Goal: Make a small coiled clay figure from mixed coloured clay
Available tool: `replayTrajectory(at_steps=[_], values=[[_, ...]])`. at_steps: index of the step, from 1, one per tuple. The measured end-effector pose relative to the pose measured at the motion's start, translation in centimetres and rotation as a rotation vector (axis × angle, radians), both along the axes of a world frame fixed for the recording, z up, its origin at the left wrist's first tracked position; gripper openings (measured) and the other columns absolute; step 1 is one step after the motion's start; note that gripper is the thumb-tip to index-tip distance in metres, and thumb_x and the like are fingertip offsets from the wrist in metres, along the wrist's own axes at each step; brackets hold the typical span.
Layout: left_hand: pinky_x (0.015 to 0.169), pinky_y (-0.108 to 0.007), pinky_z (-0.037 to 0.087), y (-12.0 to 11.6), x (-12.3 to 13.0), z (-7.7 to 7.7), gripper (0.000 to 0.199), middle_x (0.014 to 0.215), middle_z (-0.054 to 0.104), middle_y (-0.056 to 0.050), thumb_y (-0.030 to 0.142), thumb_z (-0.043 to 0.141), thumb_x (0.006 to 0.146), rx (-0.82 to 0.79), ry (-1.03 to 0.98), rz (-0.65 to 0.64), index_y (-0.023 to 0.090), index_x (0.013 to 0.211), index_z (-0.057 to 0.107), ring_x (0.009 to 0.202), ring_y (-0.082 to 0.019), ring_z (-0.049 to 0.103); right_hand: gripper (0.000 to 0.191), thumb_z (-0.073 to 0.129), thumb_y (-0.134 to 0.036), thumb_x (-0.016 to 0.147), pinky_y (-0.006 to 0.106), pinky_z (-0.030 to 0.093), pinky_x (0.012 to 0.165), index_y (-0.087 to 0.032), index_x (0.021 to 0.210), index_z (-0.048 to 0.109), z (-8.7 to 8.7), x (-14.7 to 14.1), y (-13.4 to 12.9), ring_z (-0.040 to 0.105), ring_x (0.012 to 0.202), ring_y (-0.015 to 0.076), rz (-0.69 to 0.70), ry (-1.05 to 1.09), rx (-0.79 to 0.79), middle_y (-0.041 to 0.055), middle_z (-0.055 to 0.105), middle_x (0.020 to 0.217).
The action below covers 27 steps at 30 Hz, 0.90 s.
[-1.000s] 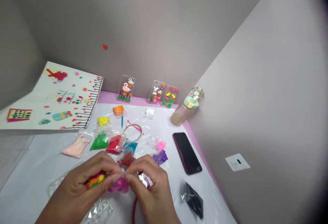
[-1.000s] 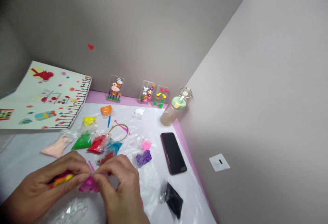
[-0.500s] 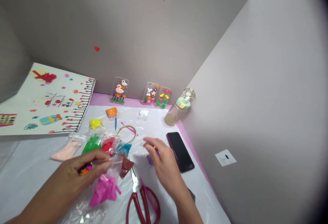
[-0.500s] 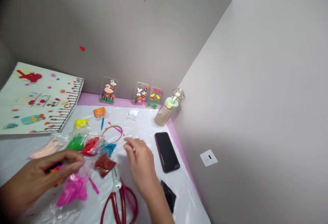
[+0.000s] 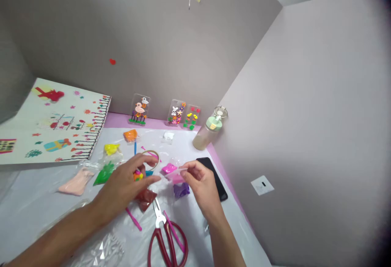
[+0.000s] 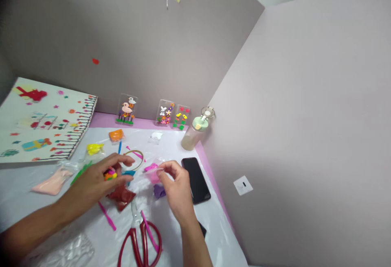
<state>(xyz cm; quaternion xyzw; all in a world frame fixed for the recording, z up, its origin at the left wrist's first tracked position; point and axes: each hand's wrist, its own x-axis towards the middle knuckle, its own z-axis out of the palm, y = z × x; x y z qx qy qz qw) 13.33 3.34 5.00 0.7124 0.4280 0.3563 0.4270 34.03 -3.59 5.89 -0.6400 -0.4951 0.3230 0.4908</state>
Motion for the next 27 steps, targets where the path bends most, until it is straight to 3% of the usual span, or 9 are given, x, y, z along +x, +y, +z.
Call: replayTrajectory(at_steps=[3,8,13,17,27], values=[[0.060,-0.026,0.050,-2.4,0.1,-0.3,0.025,0.074,0.061,0.004,0.050,0.068,0.087,-0.105,-0.059,-0.125,0.027,0.096,0.072,0.061,-0.017,0.061,0.011,0.071,-0.029,0.083,0.029,0.050,0.077,-0.019,0.087,0.069,0.7,-1.7,-1.8,0.067,0.086,0.0200,0.031,0.156,0.005,0.0031,0.072,0.087],[0.072,-0.028,0.048,-3.5,-0.3,-0.9,0.032,0.076,0.066,0.001,0.042,0.054,0.099,0.015,-0.021,-0.223,0.024,0.076,0.068,0.075,-0.018,0.065,0.006,0.069,-0.023,0.088,0.028,0.047,0.082,-0.021,0.085,0.074,0.6,-3.4,-3.0,0.065,0.088,0.0183,0.096,0.067,0.063,0.0016,0.071,0.088],[0.076,-0.027,0.051,-3.8,-1.4,-1.4,0.020,0.092,0.075,0.002,0.047,0.066,0.092,-0.080,-0.025,-0.155,0.029,0.094,0.073,0.089,-0.020,0.069,0.014,0.068,-0.019,0.091,0.026,0.046,0.079,-0.022,0.079,0.074,0.4,-3.9,-3.3,0.064,0.082,0.0164,0.111,0.000,0.087,-0.0006,0.070,0.082],[0.078,-0.027,0.051,-4.2,-2.0,-1.8,0.021,0.098,0.077,0.000,0.046,0.063,0.095,-0.063,-0.034,-0.130,0.029,0.089,0.074,0.098,-0.022,0.070,0.011,0.072,-0.016,0.089,0.025,0.047,0.079,-0.023,0.083,0.078,0.4,-4.5,-3.3,0.066,0.083,0.0164,0.114,0.036,0.092,-0.0008,0.073,0.084],[0.080,-0.026,0.050,-4.4,-2.3,-1.6,0.019,0.088,0.075,0.002,0.039,0.064,0.095,0.015,-0.066,-0.124,0.029,0.083,0.074,0.088,-0.019,0.070,0.013,0.070,-0.014,0.089,0.027,0.047,0.077,-0.022,0.083,0.079,0.3,-5.2,-3.6,0.065,0.081,0.0165,0.163,0.030,0.103,0.0004,0.072,0.083]])
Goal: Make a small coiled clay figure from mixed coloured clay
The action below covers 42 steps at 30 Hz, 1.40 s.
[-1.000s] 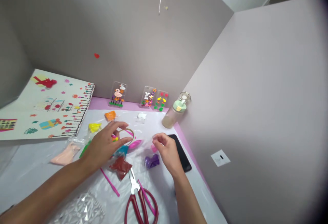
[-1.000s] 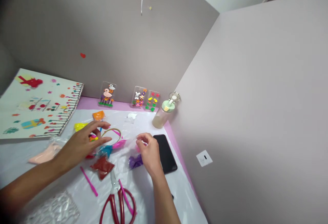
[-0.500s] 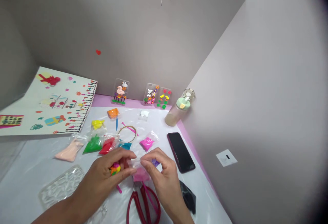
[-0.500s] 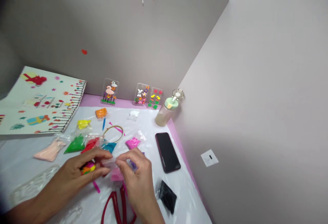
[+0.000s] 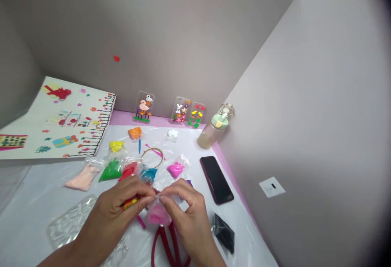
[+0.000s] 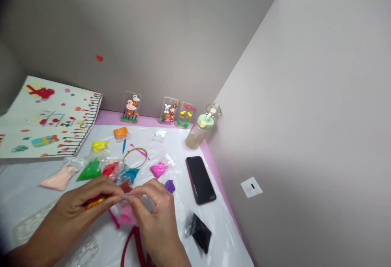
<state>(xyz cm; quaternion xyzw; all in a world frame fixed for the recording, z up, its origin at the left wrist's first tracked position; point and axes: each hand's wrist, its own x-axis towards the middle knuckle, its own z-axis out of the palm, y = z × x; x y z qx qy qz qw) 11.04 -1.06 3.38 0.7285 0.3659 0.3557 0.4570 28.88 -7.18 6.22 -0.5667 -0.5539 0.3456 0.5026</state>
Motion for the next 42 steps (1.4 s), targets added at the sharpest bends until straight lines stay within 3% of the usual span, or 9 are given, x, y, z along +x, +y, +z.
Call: replayTrajectory(at_steps=[9,17,20,22,24,28,33,38,42], values=[[0.080,-0.025,0.052,-0.2,-0.3,0.0,0.018,0.094,0.076,0.002,0.046,0.065,0.092,-0.110,0.024,0.015,0.030,0.091,0.074,0.092,-0.020,0.071,0.014,0.067,-0.014,0.089,0.028,0.045,0.075,-0.021,0.079,0.074,-0.2,-0.2,0.2,0.062,0.079,0.0168,0.000,-0.063,0.054,-0.0003,0.070,0.080],[0.072,-0.023,0.048,-0.5,-0.4,0.6,0.031,0.079,0.067,0.003,0.047,0.053,0.099,-0.042,0.099,-0.059,0.026,0.079,0.065,0.077,-0.016,0.066,0.014,0.069,-0.019,0.092,0.026,0.047,0.077,-0.023,0.083,0.078,-0.6,-0.4,-0.1,0.064,0.080,0.0157,0.063,-0.028,-0.012,-0.0001,0.071,0.083],[0.079,-0.024,0.051,1.8,-1.6,0.7,0.027,0.088,0.073,0.003,0.046,0.055,0.097,-0.015,0.206,-0.137,0.028,0.085,0.071,0.086,-0.018,0.070,0.012,0.069,-0.025,0.092,0.025,0.048,0.077,-0.024,0.083,0.078,-0.1,1.7,0.3,0.066,0.082,0.0166,-0.037,-0.037,-0.001,-0.0001,0.073,0.085],[0.083,-0.026,0.052,4.7,-2.7,0.7,0.025,0.098,0.076,0.002,0.046,0.054,0.097,0.137,0.347,-0.059,0.030,0.093,0.073,0.094,-0.020,0.071,0.014,0.070,-0.034,0.091,0.028,0.050,0.080,-0.024,0.086,0.077,0.0,4.1,0.9,0.067,0.086,0.0196,-0.193,-0.057,-0.013,0.0018,0.074,0.089],[0.084,-0.031,0.053,8.1,-3.6,0.5,0.026,0.110,0.074,0.000,0.045,0.051,0.097,0.304,0.524,0.075,0.030,0.104,0.070,0.098,-0.023,0.070,0.028,0.067,-0.046,0.090,0.036,0.052,0.085,-0.021,0.098,0.077,-0.3,6.6,1.6,0.069,0.092,0.0254,-0.321,-0.111,-0.069,0.0063,0.075,0.096],[0.084,-0.037,0.053,14.4,-3.4,-0.7,0.027,0.126,0.066,-0.008,0.022,0.055,0.090,0.415,0.681,0.131,0.024,0.114,0.067,0.112,-0.030,0.065,0.062,0.059,-0.057,0.089,0.055,0.044,0.106,-0.013,0.132,0.063,-2.2,9.4,2.4,0.061,0.123,0.0387,-0.476,-0.391,-0.094,0.0196,0.067,0.129],[0.094,-0.048,0.055,18.8,-0.7,-2.5,0.024,0.129,0.066,-0.009,0.026,0.068,0.095,0.472,0.798,0.043,0.017,0.117,0.067,0.116,-0.027,0.064,0.054,0.053,-0.053,0.096,0.049,0.049,0.104,-0.017,0.135,0.061,-3.4,8.3,1.9,0.063,0.123,0.0327,-0.420,-0.397,-0.088,0.0164,0.065,0.134],[0.099,-0.051,0.052,20.2,0.4,-1.9,0.018,0.115,0.072,-0.008,0.031,0.066,0.098,0.455,0.768,0.087,0.016,0.104,0.071,0.114,-0.027,0.066,0.038,0.056,-0.049,0.097,0.039,0.053,0.095,-0.022,0.120,0.070,-2.5,7.0,1.4,0.069,0.111,0.0273,-0.383,-0.288,-0.066,0.0105,0.073,0.119],[0.099,-0.043,0.052,16.3,-0.3,0.5,0.034,0.118,0.076,-0.007,0.048,0.052,0.100,0.401,0.605,0.126,0.025,0.108,0.076,0.115,-0.028,0.067,0.026,0.058,-0.043,0.098,0.030,0.053,0.089,-0.023,0.103,0.075,-1.5,5.6,0.9,0.070,0.101,0.0217,-0.359,-0.203,0.006,0.0056,0.074,0.105]])
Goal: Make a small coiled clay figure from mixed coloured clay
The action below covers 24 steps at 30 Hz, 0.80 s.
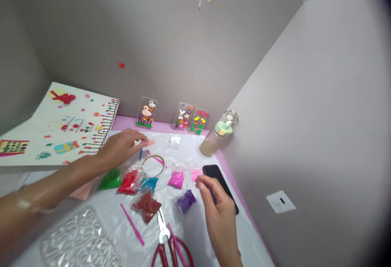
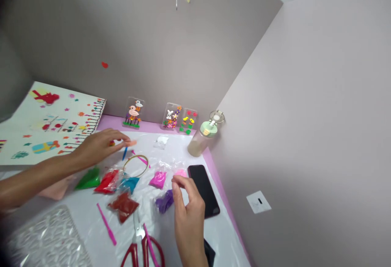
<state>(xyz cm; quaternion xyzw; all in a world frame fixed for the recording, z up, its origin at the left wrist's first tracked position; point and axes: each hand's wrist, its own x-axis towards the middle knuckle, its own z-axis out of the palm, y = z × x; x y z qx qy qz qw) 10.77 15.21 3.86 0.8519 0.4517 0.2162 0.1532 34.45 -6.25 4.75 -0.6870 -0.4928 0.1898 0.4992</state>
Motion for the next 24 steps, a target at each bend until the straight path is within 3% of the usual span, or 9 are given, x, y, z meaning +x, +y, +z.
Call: replayTrajectory(at_steps=[3,6,9,12,17,19,24], values=[[0.094,-0.029,0.055,-5.5,-0.7,1.5,0.041,0.120,0.077,0.001,0.058,0.047,0.100,-0.109,-0.116,-0.090,0.034,0.113,0.077,0.107,-0.021,0.072,0.018,0.064,-0.036,0.095,0.026,0.052,0.092,-0.026,0.105,0.076,0.7,-1.8,-0.4,0.069,0.105,0.0193,0.093,0.074,0.029,0.0033,0.075,0.110],[0.091,-0.028,0.058,-10.6,-1.1,1.9,0.035,0.115,0.080,0.000,0.055,0.057,0.094,-0.413,-0.316,-0.188,0.035,0.112,0.079,0.110,-0.025,0.073,0.030,0.071,-0.033,0.088,0.025,0.052,0.093,-0.028,0.117,0.074,1.2,-3.9,-0.6,0.067,0.108,0.0194,0.190,0.170,0.015,0.0031,0.074,0.120],[0.095,-0.031,0.057,-13.7,-1.1,1.0,0.029,0.113,0.081,-0.001,0.051,0.063,0.090,-0.506,-0.380,-0.162,0.035,0.106,0.082,0.114,-0.028,0.072,0.018,0.070,-0.031,0.087,0.025,0.052,0.083,-0.023,0.101,0.077,1.6,-5.5,-0.6,0.068,0.091,0.0185,0.258,0.289,-0.020,0.0029,0.076,0.100],[0.091,-0.032,0.059,-15.3,-0.8,-0.1,0.028,0.109,0.082,-0.001,0.051,0.067,0.086,-0.604,-0.467,-0.102,0.033,0.102,0.080,0.103,-0.027,0.075,0.013,0.065,-0.026,0.087,0.025,0.050,0.072,-0.020,0.078,0.073,1.6,-6.6,-0.7,0.064,0.077,0.0170,0.271,0.375,-0.049,0.0016,0.071,0.078],[0.079,-0.027,0.057,-16.9,-0.1,-0.9,0.029,0.092,0.079,-0.001,0.054,0.068,0.087,-0.724,-0.596,-0.039,0.027,0.093,0.077,0.090,-0.024,0.072,0.015,0.065,-0.021,0.084,0.025,0.047,0.070,-0.019,0.070,0.069,1.3,-7.3,-0.8,0.061,0.073,0.0166,0.237,0.365,0.002,0.0009,0.067,0.073],[0.080,-0.028,0.056,-17.2,-0.2,-1.1,0.029,0.085,0.076,0.000,0.053,0.069,0.087,-0.762,-0.607,-0.040,0.026,0.087,0.076,0.086,-0.023,0.071,0.017,0.065,-0.023,0.086,0.025,0.047,0.071,-0.019,0.069,0.069,1.3,-7.2,-0.9,0.061,0.074,0.0165,0.257,0.366,0.006,0.0009,0.066,0.073],[0.093,-0.032,0.055,-17.1,-1.1,-1.6,0.030,0.098,0.079,0.000,0.054,0.073,0.083,-0.722,-0.682,0.052,0.029,0.098,0.075,0.099,-0.025,0.072,0.021,0.069,-0.034,0.087,0.025,0.046,0.069,-0.019,0.073,0.068,1.2,-6.6,-0.8,0.059,0.071,0.0161,0.292,0.439,-0.037,0.0001,0.065,0.072]])
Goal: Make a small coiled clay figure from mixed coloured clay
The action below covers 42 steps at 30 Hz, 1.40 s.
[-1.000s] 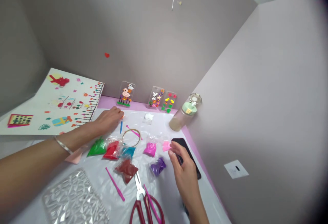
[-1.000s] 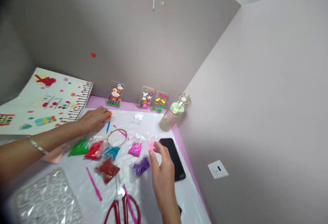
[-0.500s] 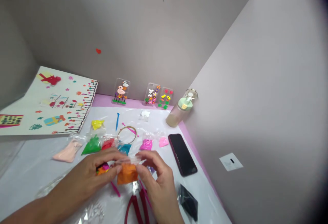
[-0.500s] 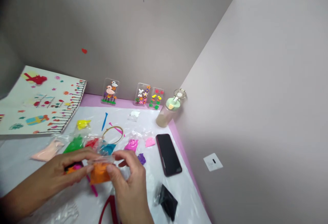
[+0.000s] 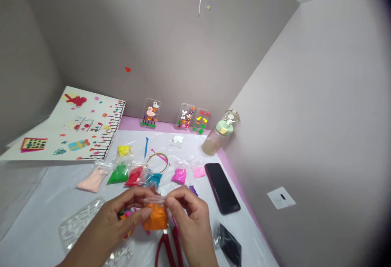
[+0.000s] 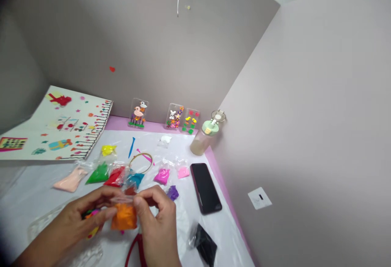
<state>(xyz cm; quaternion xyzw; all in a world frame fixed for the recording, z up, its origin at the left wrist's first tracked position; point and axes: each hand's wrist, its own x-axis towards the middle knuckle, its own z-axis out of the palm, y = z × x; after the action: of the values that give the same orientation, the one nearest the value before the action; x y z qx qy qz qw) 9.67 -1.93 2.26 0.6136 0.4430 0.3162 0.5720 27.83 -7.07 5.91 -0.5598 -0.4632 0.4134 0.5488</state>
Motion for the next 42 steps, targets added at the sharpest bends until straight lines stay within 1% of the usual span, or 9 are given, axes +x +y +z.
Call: replayTrajectory(at_steps=[5,7,10,12,18,24,29,35,42], values=[[0.088,-0.025,0.054,0.1,-0.5,-0.2,0.025,0.093,0.076,0.002,0.055,0.067,0.089,0.031,0.021,0.032,0.031,0.089,0.075,0.097,-0.022,0.070,0.009,0.070,-0.028,0.083,0.026,0.048,0.076,-0.020,0.087,0.073,0.1,-0.2,0.0,0.063,0.081,0.0182,0.046,0.043,-0.042,0.0018,0.072,0.084],[0.086,-0.024,0.055,0.0,-0.3,-0.2,0.025,0.092,0.076,0.002,0.055,0.068,0.087,0.038,0.004,0.017,0.031,0.087,0.076,0.096,-0.022,0.071,0.013,0.071,-0.022,0.079,0.026,0.049,0.078,-0.021,0.092,0.074,0.1,-0.6,0.0,0.064,0.085,0.0188,0.079,0.044,-0.068,0.0019,0.074,0.090],[0.084,-0.024,0.055,-0.1,0.0,-0.2,0.024,0.088,0.075,0.002,0.055,0.073,0.083,0.029,0.014,0.048,0.031,0.084,0.077,0.090,-0.022,0.071,0.005,0.069,-0.017,0.080,0.025,0.047,0.074,-0.020,0.078,0.073,0.0,-1.2,0.0,0.062,0.080,0.0170,0.082,-0.021,-0.084,0.0004,0.070,0.081],[0.081,-0.023,0.056,-0.3,0.1,-0.1,0.025,0.084,0.074,0.004,0.057,0.075,0.080,0.012,0.029,0.093,0.032,0.083,0.076,0.085,-0.020,0.070,0.011,0.068,-0.017,0.082,0.024,0.045,0.071,-0.020,0.072,0.071,-0.1,-1.4,0.0,0.060,0.076,0.0158,0.065,-0.054,-0.077,-0.0006,0.067,0.075],[0.074,-0.022,0.056,-0.6,0.1,0.4,0.030,0.080,0.073,0.003,0.060,0.073,0.078,0.049,0.062,0.101,0.030,0.076,0.075,0.076,-0.019,0.068,0.012,0.069,-0.015,0.083,0.024,0.044,0.071,-0.020,0.072,0.072,-0.5,-1.6,-0.1,0.060,0.075,0.0148,0.063,-0.064,-0.023,-0.0012,0.066,0.075],[0.073,-0.021,0.055,-0.9,0.0,0.1,0.029,0.080,0.071,0.002,0.058,0.071,0.082,0.067,0.057,0.099,0.029,0.077,0.072,0.082,-0.020,0.067,0.016,0.068,-0.016,0.087,0.025,0.043,0.071,-0.020,0.072,0.071,-0.6,-1.7,-0.4,0.061,0.075,0.0149,0.068,-0.159,0.051,-0.0011,0.064,0.076],[0.068,-0.022,0.057,-0.5,-0.4,-0.3,0.034,0.088,0.074,0.002,0.063,0.068,0.082,0.028,0.094,0.167,0.029,0.085,0.073,0.081,-0.021,0.069,0.006,0.069,-0.017,0.086,0.025,0.047,0.076,-0.021,0.087,0.073,-0.4,-1.3,-0.4,0.063,0.081,0.0167,0.080,-0.132,0.031,0.0000,0.070,0.085],[0.085,-0.025,0.059,-0.4,-0.5,-0.7,0.035,0.100,0.078,0.003,0.061,0.079,0.072,0.004,0.085,0.198,0.034,0.095,0.075,0.098,-0.024,0.072,0.014,0.065,-0.016,0.090,0.026,0.046,0.074,-0.021,0.079,0.072,-0.5,-1.0,-0.4,0.064,0.080,0.0163,0.048,-0.189,0.061,0.0003,0.069,0.081],[0.074,-0.022,0.055,-1.1,0.1,0.7,0.027,0.080,0.071,0.003,0.056,0.069,0.085,0.110,0.067,0.084,0.030,0.077,0.072,0.083,-0.020,0.067,0.015,0.065,-0.014,0.089,0.025,0.044,0.071,-0.021,0.077,0.072,-0.6,-1.4,-0.6,0.062,0.075,0.0154,0.075,-0.203,0.109,-0.0001,0.067,0.077]])
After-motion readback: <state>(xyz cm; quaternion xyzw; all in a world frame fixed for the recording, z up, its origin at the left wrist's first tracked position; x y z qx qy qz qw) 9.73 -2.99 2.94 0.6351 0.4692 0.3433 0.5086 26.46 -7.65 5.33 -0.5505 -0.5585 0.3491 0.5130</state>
